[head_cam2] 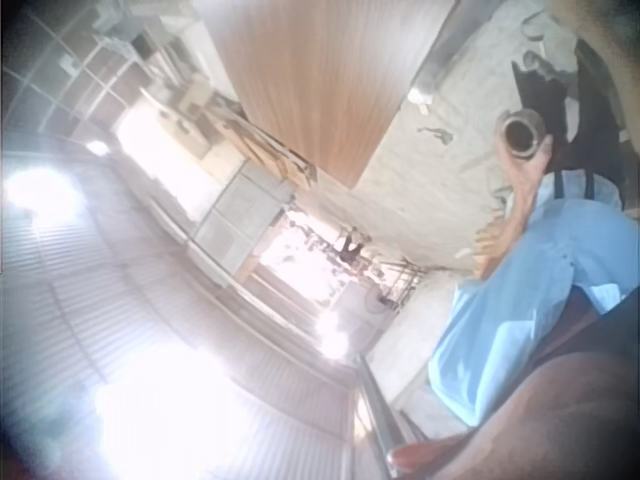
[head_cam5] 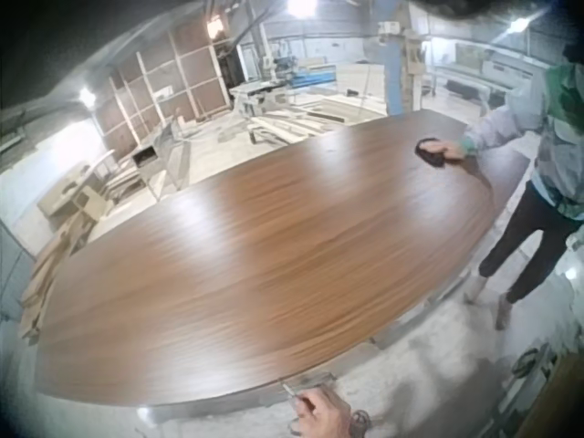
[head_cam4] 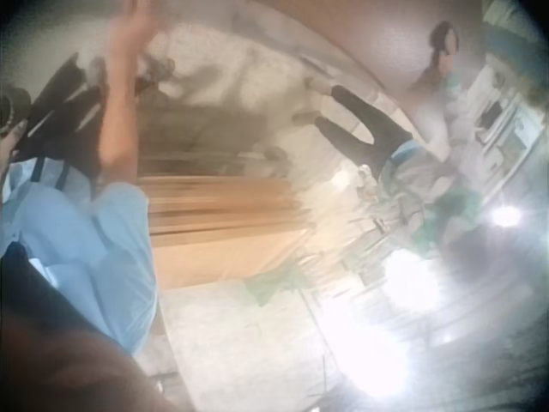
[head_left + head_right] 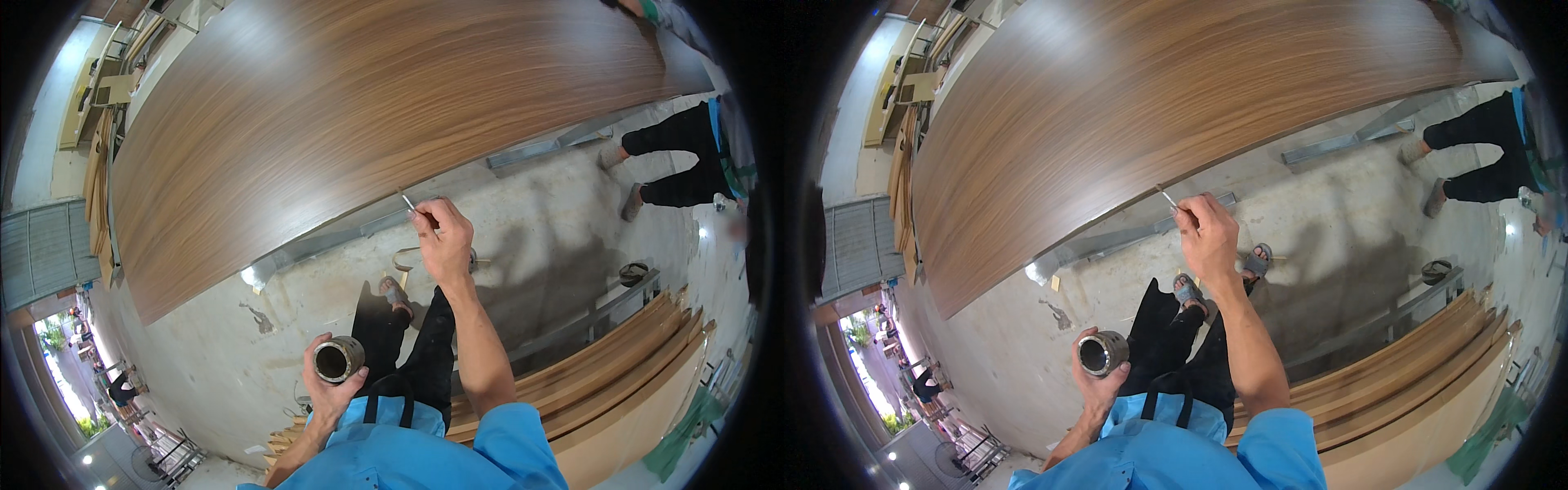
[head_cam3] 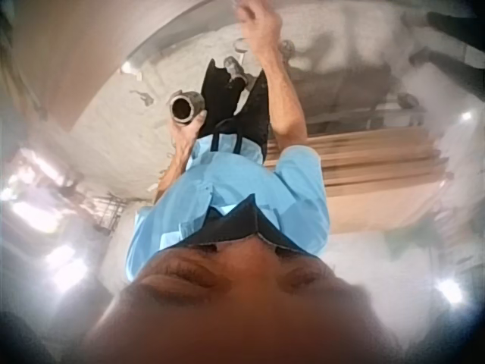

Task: The person applies a dark finish to a large wooden tabletop using a small brush and a cloth. They repeatedly dip the brush into a container, apply finish to the tabletop surface, and wipe it with a cloth. Another person is visible working on the opposite side of the table.

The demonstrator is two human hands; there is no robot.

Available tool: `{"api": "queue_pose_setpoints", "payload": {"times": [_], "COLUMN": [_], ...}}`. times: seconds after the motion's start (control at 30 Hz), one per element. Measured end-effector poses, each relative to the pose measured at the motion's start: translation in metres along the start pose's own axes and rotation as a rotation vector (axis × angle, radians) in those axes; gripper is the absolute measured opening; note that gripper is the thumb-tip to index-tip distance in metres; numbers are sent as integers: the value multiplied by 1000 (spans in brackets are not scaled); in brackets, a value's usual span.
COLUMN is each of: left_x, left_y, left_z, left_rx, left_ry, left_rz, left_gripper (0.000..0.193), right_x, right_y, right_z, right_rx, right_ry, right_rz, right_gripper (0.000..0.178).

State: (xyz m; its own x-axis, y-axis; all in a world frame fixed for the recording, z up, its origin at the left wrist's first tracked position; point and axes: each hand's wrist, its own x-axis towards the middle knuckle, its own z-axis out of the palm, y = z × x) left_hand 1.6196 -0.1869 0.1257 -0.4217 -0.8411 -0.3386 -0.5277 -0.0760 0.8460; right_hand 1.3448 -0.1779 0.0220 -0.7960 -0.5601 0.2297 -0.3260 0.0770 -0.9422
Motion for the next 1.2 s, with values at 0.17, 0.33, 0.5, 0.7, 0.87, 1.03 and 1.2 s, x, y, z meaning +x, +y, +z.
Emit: {"api": "queue_pose_setpoints", "payload": {"times": [0.17, 0.33, 0.5, 0.7, 0.87, 1.03, 1.2], "left_x": [4, 9, 11, 16, 19, 24, 27], "left_y": [3, 11, 22, 26, 30, 35, 41], "left_z": [6, 15, 24, 38, 48, 64, 69], "left_rx": [35, 34, 39, -14, 1, -42, 37], "left_ry": [0, -10, -23, -33, -38, -47, -53], "left_rz": [46, 66, 70, 51, 42, 27, 87], "left_gripper": [77, 78, 79, 80, 81, 81, 82], "right_x": [7, 13, 24, 25, 40, 43, 50], "right_y": [11, 14, 19, 20, 26, 22, 27], "right_z": [-20, -28, -45, -49, -69, -76, -93], "right_rx": [-70, -173, -182, -140, -159, -65, -105], "right_ry": [228, 167, 309, 170, 404, 230, 270], "right_rz": [172, 91, 221, 53, 175, 135, 130], "right_gripper": [7, 11, 12, 9, 10, 14, 11]}}
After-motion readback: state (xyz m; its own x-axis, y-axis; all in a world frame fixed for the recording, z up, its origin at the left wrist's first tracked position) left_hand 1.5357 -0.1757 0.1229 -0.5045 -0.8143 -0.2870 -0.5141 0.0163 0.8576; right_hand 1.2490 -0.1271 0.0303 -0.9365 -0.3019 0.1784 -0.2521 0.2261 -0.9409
